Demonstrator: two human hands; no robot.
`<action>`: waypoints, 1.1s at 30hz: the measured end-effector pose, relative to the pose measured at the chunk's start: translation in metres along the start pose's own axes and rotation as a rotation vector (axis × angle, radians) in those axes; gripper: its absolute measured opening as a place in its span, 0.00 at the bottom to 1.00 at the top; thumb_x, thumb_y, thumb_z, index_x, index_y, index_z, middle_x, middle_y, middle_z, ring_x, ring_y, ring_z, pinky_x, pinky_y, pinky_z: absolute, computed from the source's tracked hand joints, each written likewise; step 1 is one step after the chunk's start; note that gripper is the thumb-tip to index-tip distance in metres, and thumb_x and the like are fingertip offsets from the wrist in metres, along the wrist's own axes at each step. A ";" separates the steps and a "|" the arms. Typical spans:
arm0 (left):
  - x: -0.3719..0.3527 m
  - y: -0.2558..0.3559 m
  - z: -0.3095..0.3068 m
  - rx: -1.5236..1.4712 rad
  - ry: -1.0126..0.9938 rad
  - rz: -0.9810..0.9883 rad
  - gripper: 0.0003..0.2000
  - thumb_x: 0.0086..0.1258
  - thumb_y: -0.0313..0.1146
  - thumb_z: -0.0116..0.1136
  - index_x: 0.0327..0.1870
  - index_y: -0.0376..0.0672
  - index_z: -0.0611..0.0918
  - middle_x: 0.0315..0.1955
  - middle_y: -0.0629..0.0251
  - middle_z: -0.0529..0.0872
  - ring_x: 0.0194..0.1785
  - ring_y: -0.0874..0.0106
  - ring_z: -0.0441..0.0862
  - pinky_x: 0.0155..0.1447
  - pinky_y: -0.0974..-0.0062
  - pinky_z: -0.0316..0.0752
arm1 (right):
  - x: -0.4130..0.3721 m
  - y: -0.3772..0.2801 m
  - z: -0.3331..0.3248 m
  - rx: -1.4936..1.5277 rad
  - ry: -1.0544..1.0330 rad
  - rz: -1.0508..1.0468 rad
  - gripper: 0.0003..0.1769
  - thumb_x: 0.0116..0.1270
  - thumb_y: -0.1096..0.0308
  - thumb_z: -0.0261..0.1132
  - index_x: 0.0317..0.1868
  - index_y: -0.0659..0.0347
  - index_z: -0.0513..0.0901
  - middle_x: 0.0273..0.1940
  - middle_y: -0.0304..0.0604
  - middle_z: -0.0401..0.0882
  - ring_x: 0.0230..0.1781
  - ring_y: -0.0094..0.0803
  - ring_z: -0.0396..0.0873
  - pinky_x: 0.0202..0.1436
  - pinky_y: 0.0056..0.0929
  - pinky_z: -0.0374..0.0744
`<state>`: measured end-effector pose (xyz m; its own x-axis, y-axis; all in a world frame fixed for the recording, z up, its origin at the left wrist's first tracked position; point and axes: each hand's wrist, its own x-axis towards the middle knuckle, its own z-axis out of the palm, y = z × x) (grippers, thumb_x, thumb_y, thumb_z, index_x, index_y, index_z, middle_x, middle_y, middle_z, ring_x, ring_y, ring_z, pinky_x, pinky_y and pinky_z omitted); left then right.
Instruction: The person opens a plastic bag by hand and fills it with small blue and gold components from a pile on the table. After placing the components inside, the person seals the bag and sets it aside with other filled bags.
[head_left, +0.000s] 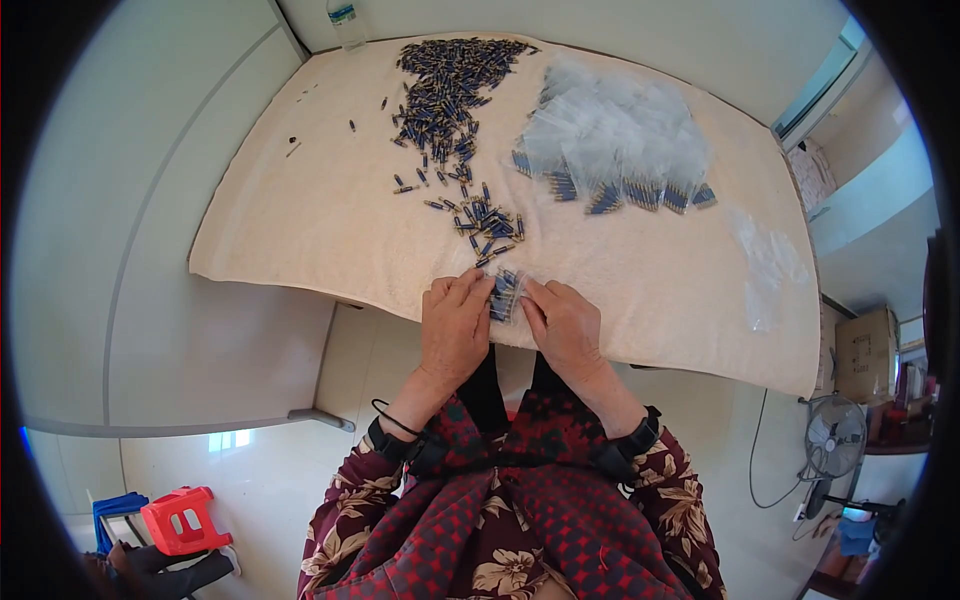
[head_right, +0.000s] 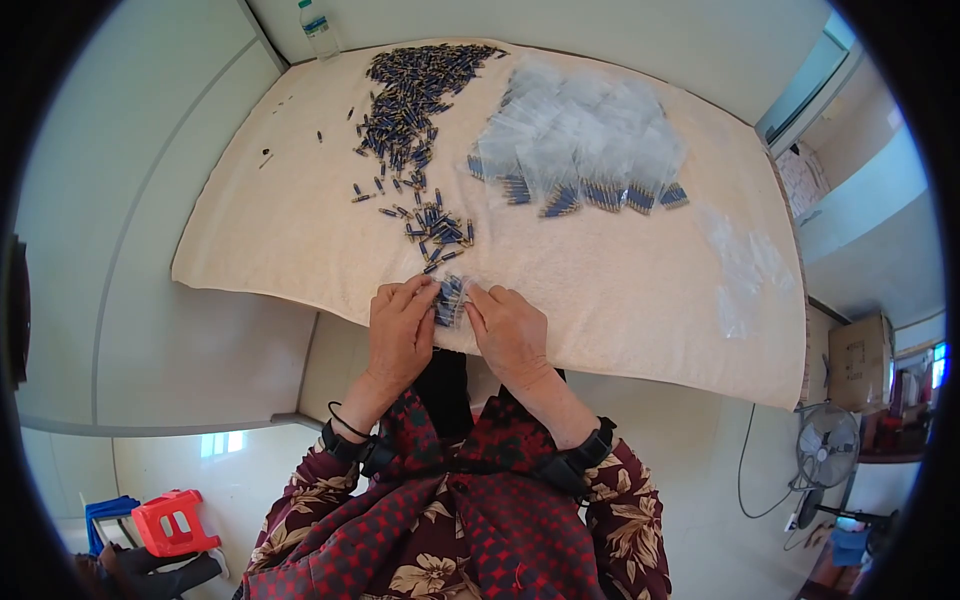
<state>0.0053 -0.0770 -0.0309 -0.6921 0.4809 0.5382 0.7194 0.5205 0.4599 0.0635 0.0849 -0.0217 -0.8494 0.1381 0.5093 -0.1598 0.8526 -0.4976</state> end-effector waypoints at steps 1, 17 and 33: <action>0.001 0.000 0.000 -0.010 0.000 0.005 0.18 0.57 0.21 0.59 0.50 0.38 0.81 0.51 0.58 0.82 0.48 0.59 0.75 0.53 0.65 0.68 | 0.000 0.001 0.000 0.000 -0.001 -0.003 0.16 0.59 0.73 0.69 0.49 0.60 0.84 0.25 0.43 0.74 0.24 0.40 0.76 0.28 0.34 0.74; 0.003 -0.006 0.000 -0.080 -0.017 0.004 0.19 0.56 0.20 0.56 0.52 0.39 0.80 0.52 0.60 0.83 0.46 0.58 0.75 0.52 0.63 0.67 | -0.006 0.002 0.001 0.076 0.040 0.046 0.05 0.58 0.77 0.68 0.37 0.66 0.84 0.27 0.47 0.75 0.26 0.42 0.77 0.28 0.35 0.74; 0.001 -0.007 0.000 -0.098 -0.007 0.001 0.18 0.58 0.21 0.57 0.52 0.42 0.82 0.50 0.65 0.85 0.45 0.61 0.76 0.49 0.65 0.66 | -0.008 0.002 0.003 0.070 0.054 0.042 0.10 0.56 0.78 0.68 0.41 0.66 0.84 0.28 0.45 0.75 0.28 0.41 0.78 0.31 0.35 0.75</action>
<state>-0.0009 -0.0804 -0.0338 -0.6917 0.4867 0.5335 0.7219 0.4490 0.5265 0.0688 0.0838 -0.0292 -0.8283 0.2010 0.5230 -0.1612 0.8085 -0.5660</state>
